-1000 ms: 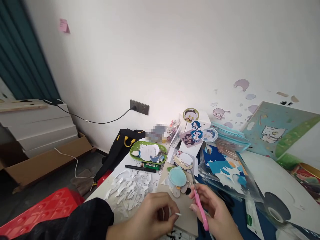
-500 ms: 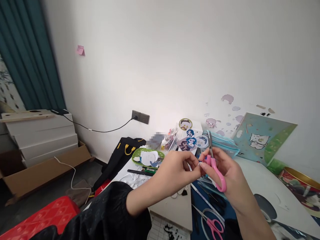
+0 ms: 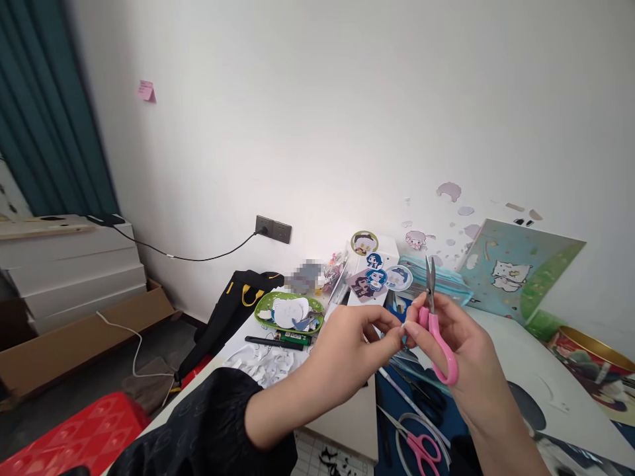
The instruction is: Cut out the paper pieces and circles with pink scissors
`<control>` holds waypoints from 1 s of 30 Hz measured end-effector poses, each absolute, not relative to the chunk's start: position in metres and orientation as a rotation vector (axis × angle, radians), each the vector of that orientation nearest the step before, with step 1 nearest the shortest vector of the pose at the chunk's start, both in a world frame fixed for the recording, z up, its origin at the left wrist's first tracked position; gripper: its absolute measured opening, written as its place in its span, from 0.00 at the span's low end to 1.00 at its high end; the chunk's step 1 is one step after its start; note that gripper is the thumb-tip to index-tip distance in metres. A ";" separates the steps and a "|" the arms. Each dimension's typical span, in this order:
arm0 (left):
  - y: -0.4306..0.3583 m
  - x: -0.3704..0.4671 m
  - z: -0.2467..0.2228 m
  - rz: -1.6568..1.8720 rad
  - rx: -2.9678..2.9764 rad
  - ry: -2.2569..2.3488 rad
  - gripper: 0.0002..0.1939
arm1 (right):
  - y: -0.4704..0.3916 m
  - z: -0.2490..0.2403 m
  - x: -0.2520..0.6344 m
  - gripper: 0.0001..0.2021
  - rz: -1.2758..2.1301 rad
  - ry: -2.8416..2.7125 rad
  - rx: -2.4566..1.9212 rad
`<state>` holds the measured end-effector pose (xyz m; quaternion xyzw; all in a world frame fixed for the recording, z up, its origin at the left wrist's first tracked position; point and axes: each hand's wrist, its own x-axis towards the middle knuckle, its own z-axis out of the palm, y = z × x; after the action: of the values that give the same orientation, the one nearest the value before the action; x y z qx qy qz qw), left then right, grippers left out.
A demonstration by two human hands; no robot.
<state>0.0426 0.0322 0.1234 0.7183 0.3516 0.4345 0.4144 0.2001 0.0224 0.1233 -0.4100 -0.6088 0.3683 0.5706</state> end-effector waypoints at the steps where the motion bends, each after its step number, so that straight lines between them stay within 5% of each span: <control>1: 0.032 0.043 0.124 1.087 1.784 0.878 0.11 | 0.022 0.122 0.199 0.09 0.875 -1.403 -0.946; 30: 0.025 0.043 0.130 1.049 1.513 0.687 0.07 | 0.007 0.126 0.202 0.05 0.920 -1.389 -0.889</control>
<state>0.0425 0.0250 0.1305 0.6403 0.2910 0.4443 0.5549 0.2017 0.0073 0.1258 -0.3815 -0.5957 0.3947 0.5863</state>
